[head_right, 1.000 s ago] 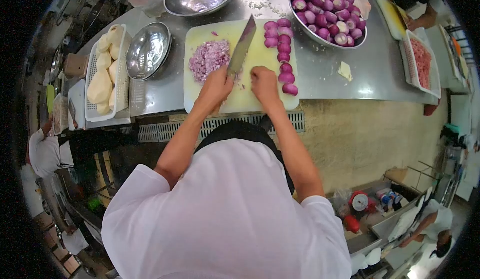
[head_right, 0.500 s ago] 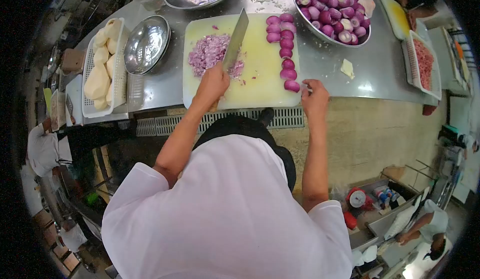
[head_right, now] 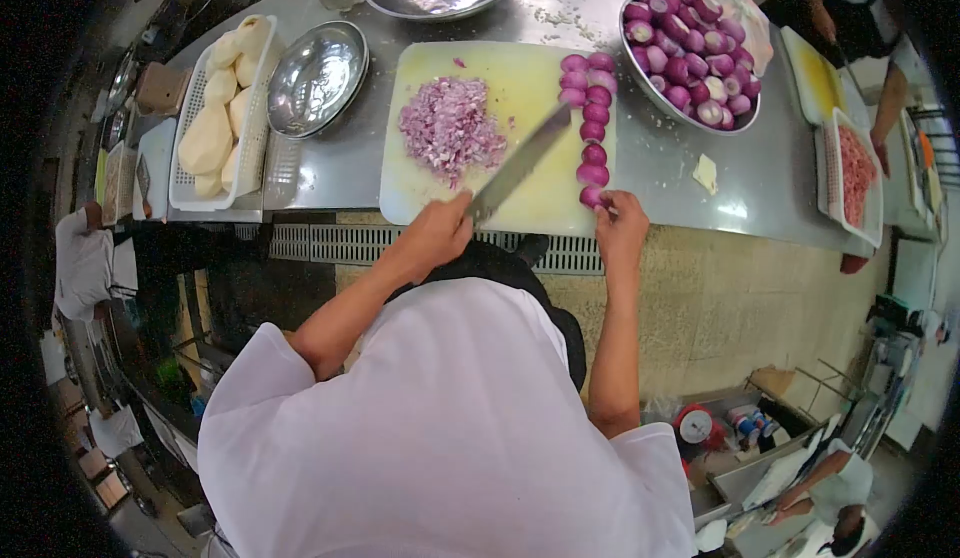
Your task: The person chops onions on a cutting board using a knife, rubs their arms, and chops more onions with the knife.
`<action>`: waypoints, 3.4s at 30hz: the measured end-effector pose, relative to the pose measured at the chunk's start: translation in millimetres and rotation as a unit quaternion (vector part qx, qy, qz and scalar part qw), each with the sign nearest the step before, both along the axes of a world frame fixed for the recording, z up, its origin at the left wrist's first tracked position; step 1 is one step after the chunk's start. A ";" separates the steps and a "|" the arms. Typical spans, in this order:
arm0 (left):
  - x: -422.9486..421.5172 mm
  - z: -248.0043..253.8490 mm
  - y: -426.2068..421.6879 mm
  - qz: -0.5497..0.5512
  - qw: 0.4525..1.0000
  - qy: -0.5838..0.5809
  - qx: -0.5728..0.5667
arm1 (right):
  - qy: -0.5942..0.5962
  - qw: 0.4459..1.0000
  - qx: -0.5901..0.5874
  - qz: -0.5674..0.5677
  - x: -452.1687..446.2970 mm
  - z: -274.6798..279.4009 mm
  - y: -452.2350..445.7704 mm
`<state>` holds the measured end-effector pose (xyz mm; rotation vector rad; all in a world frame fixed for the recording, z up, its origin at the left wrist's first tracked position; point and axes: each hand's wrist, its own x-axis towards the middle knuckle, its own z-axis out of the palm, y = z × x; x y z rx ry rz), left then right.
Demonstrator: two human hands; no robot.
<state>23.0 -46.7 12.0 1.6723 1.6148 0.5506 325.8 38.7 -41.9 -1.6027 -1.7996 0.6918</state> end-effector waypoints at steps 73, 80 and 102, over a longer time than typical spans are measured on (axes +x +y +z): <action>12.8 1.9 48.0 0.113 0.990 0.086 0.021 | -0.030 0.968 0.139 0.209 -145.7 -12.6 40.9; 5.5 19.5 49.2 0.090 0.994 0.063 -0.002 | -0.004 0.968 0.152 0.199 -143.9 -14.7 36.7; 24.7 -9.6 65.2 0.163 0.979 0.026 -0.116 | 0.064 0.962 0.208 0.163 -137.1 -31.0 27.8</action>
